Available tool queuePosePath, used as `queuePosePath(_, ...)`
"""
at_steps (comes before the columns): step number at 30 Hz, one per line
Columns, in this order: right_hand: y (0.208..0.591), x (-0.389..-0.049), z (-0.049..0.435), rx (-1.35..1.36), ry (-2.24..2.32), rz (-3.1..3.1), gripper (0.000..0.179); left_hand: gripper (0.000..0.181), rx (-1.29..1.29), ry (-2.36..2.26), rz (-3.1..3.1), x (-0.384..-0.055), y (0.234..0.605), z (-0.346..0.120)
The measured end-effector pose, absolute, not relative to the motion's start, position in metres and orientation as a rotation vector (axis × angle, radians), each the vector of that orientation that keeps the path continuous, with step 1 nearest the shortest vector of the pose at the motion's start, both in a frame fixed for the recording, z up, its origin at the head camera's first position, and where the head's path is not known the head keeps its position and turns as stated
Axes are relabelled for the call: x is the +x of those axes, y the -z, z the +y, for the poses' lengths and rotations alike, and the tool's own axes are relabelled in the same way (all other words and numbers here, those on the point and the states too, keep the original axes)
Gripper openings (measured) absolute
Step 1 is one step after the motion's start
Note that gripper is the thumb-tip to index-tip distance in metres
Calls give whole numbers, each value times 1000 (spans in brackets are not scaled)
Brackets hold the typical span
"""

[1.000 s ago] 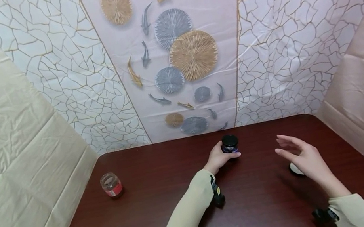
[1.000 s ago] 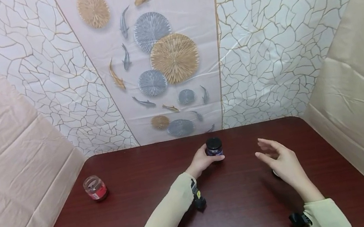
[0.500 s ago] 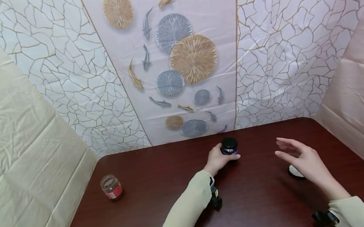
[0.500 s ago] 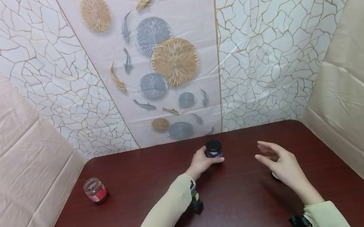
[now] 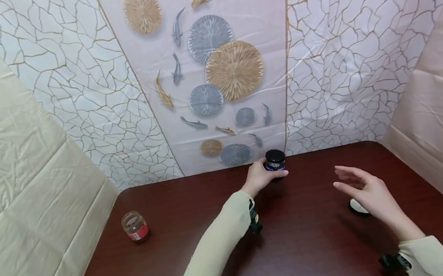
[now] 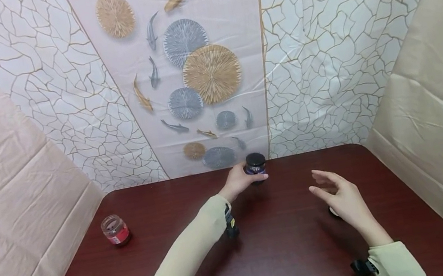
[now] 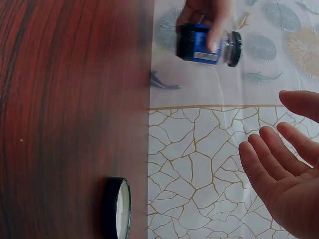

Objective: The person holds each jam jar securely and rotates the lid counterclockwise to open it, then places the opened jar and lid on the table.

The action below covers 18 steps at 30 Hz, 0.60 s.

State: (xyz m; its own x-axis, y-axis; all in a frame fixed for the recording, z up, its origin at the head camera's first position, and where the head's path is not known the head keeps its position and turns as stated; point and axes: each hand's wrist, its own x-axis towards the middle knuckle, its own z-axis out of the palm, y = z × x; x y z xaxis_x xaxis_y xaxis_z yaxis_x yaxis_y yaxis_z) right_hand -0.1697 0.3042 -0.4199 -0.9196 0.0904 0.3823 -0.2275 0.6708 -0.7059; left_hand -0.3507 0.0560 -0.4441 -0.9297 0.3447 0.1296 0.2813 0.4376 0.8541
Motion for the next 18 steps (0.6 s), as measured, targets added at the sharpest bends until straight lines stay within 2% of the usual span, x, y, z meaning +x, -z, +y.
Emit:
queuePosePath(9,419,-169,304,106,-1121,-2505,51,65,675,-1511,2665,-361,398,56)
queuePosePath(18,419,-169,302,113,-1126,-2499,49,57,750,-1676,2574,-369,366,54)
